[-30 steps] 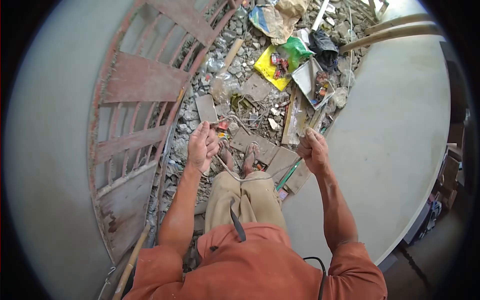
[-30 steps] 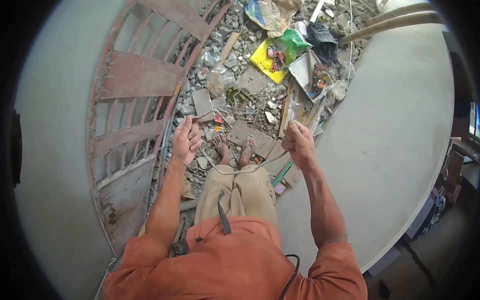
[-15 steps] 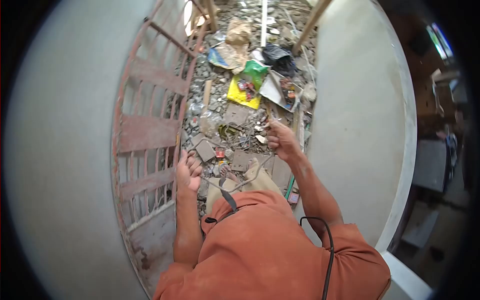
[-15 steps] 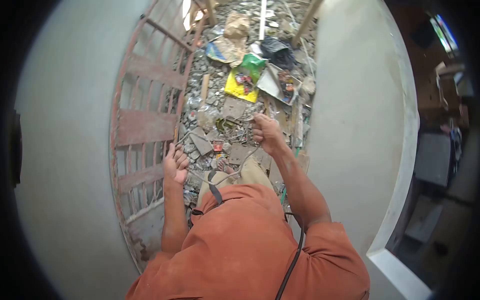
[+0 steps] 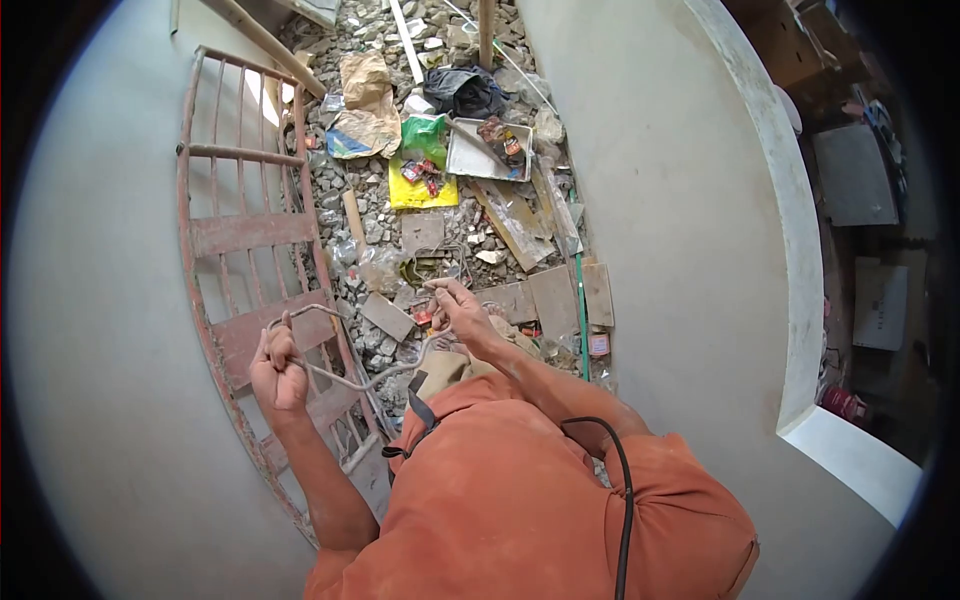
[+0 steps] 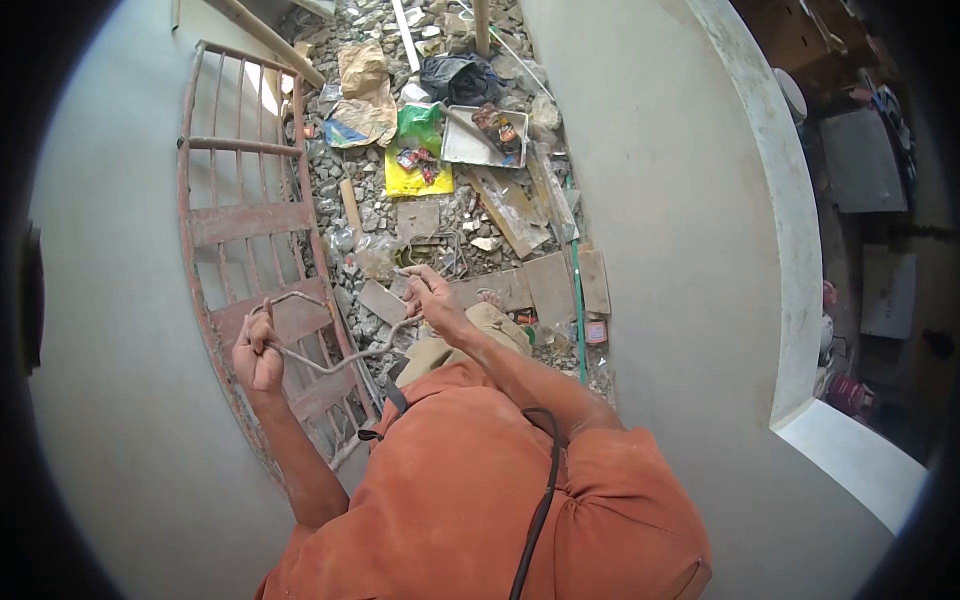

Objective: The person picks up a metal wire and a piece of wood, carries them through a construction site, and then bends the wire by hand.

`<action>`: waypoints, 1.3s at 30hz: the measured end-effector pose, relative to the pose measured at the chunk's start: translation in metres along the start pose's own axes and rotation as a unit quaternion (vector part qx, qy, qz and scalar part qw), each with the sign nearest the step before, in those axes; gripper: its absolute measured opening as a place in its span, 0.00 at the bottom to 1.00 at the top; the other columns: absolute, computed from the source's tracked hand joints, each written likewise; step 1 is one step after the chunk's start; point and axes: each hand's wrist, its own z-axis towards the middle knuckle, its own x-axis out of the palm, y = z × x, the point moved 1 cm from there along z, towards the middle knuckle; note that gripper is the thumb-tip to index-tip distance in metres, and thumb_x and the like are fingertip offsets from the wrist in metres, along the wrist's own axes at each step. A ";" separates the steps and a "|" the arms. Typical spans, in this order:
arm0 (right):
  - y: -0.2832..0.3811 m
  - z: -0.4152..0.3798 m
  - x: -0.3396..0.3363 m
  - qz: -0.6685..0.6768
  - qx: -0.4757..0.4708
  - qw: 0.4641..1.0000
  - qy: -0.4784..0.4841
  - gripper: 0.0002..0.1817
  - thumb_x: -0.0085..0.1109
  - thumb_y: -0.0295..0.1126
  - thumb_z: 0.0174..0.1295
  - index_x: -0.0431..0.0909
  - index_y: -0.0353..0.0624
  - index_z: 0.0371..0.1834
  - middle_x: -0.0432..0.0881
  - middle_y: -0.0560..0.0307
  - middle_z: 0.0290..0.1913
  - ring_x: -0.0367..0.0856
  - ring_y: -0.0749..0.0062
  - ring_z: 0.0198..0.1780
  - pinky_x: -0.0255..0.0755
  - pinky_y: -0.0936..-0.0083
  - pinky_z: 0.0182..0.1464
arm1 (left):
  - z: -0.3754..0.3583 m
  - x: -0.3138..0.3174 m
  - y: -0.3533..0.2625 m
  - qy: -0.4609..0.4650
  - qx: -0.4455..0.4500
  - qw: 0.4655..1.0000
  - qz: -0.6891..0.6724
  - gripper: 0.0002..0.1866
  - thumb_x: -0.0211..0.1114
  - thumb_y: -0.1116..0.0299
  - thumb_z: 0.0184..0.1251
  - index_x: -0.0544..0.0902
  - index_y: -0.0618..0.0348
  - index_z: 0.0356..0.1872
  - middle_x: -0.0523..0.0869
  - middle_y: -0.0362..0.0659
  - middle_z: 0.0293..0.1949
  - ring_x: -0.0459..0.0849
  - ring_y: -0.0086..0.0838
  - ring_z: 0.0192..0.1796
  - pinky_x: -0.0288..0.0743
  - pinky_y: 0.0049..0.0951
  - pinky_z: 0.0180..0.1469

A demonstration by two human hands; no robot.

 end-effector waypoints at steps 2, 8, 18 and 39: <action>0.011 -0.014 -0.010 -0.055 0.005 0.998 0.040 0.14 0.44 0.36 0.74 0.70 0.45 0.57 0.74 0.62 0.31 0.74 0.83 0.27 0.75 0.83 0.27 | 0.021 0.002 -0.008 0.006 0.005 1.000 -0.005 0.24 0.43 0.75 0.77 0.50 0.77 0.68 0.58 0.36 0.25 0.56 0.20 0.23 0.56 0.21 0.25; 0.024 -0.033 -0.022 -0.019 0.019 0.999 -0.039 0.09 0.44 0.36 0.73 0.66 0.44 0.37 0.71 0.65 0.25 0.71 0.85 0.22 0.70 0.84 0.22 | 0.071 -0.018 0.040 0.018 -0.032 0.970 0.242 0.20 0.46 0.73 0.76 0.59 0.72 0.63 0.71 0.40 0.29 0.72 0.24 0.31 0.72 0.26 0.39; -0.004 -0.040 -0.001 -0.037 -0.044 0.973 -0.224 0.09 0.43 0.34 0.72 0.59 0.41 0.40 0.72 0.55 0.25 0.78 0.72 0.20 0.78 0.75 0.19 | 0.080 -0.110 0.122 -0.091 -0.027 0.905 0.414 0.22 0.45 0.58 0.77 0.63 0.69 0.59 0.71 0.52 0.57 0.72 0.40 0.63 0.66 0.46 0.68; -0.142 -0.076 -0.139 -0.107 0.005 0.910 -0.400 0.09 0.50 0.34 0.70 0.73 0.39 0.38 0.80 0.58 0.34 0.77 0.82 0.28 0.73 0.79 0.28 | 0.187 -0.130 0.092 0.198 -0.017 0.424 0.884 0.23 0.54 0.57 0.75 0.69 0.59 0.18 0.62 0.29 0.17 0.58 0.15 0.22 0.52 0.24 0.25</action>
